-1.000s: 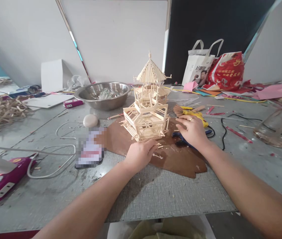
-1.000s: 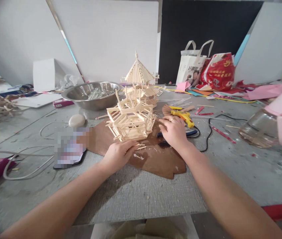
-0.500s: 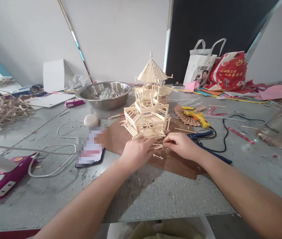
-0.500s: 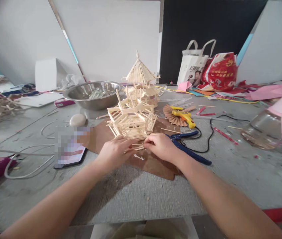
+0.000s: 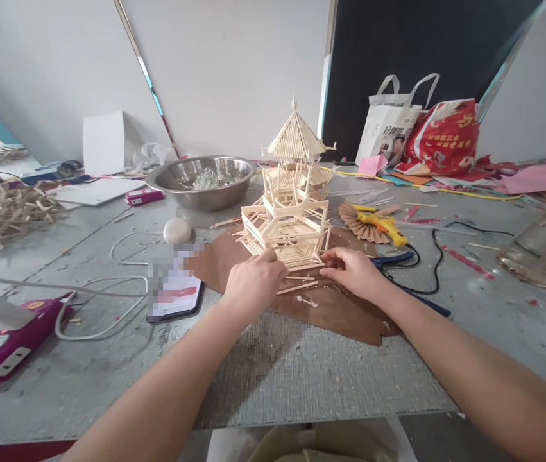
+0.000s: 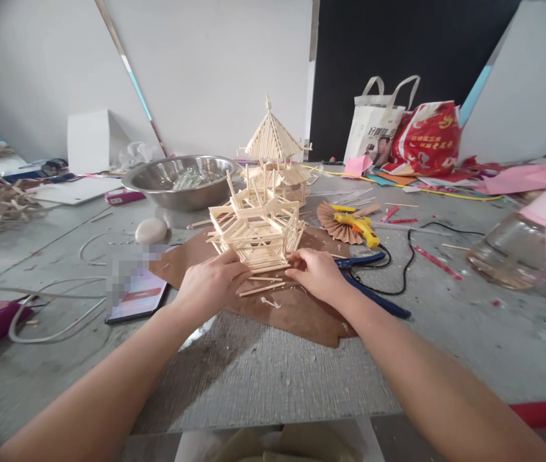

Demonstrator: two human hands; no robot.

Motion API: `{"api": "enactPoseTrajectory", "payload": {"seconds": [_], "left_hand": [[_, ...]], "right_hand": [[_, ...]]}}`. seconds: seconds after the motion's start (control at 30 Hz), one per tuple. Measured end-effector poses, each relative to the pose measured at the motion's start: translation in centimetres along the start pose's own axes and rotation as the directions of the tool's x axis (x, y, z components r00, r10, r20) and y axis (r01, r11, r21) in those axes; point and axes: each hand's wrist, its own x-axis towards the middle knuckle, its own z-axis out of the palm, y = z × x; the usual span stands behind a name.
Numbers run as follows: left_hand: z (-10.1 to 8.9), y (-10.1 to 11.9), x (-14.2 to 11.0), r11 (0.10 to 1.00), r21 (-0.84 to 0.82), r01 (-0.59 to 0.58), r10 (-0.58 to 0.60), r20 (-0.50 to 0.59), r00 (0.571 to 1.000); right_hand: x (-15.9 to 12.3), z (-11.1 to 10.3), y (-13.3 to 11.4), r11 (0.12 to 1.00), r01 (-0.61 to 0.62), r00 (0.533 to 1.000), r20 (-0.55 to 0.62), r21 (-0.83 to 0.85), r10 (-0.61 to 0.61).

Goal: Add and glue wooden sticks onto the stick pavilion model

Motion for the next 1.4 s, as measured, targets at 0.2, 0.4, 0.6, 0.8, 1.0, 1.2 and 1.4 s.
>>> {"api": "enactPoseTrajectory", "payload": {"seconds": [0.2, 0.4, 0.6, 0.8, 1.0, 1.2, 1.4], "left_hand": [[0.2, -0.3, 0.2, 0.999, 0.025, 0.035, -0.035, -0.001, 0.999], [-0.2, -0.5, 0.3, 0.998, 0.038, 0.044, -0.046, 0.033, 0.998], [0.0, -0.4, 0.3, 0.998, 0.057, 0.042, -0.044, 0.041, 0.998], [0.6, -0.3, 0.2, 0.998, 0.065, 0.014, -0.014, -0.008, 1.000], [0.9, -0.6, 0.2, 0.998, 0.057, 0.015, -0.015, 0.016, 1.000], [0.8, -0.6, 0.4, 0.998, 0.063, 0.032, -0.032, 0.006, 0.999], [0.7, -0.4, 0.3, 0.997, 0.062, 0.036, -0.035, -0.024, 0.999]], "right_hand": [[0.0, 0.6, 0.2, 0.998, -0.012, 1.000, -0.012, 0.061, 0.013], [0.0, 0.8, 0.3, 0.995, -0.024, 0.999, -0.031, 0.097, 0.027], [0.0, 1.1, 0.3, 0.997, -0.008, 0.998, -0.060, 0.074, 0.012], [0.1, 1.3, 0.5, 0.998, 0.002, 0.997, -0.074, 0.064, 0.003], [0.0, 1.2, 0.3, 0.998, -0.034, 0.996, -0.078, 0.051, 0.038], [0.0, 1.3, 0.3, 0.999, -0.035, 0.996, -0.083, 0.038, 0.038], [0.0, 1.3, 0.2, 0.999, -0.028, 0.995, -0.093, 0.029, 0.031]]}}
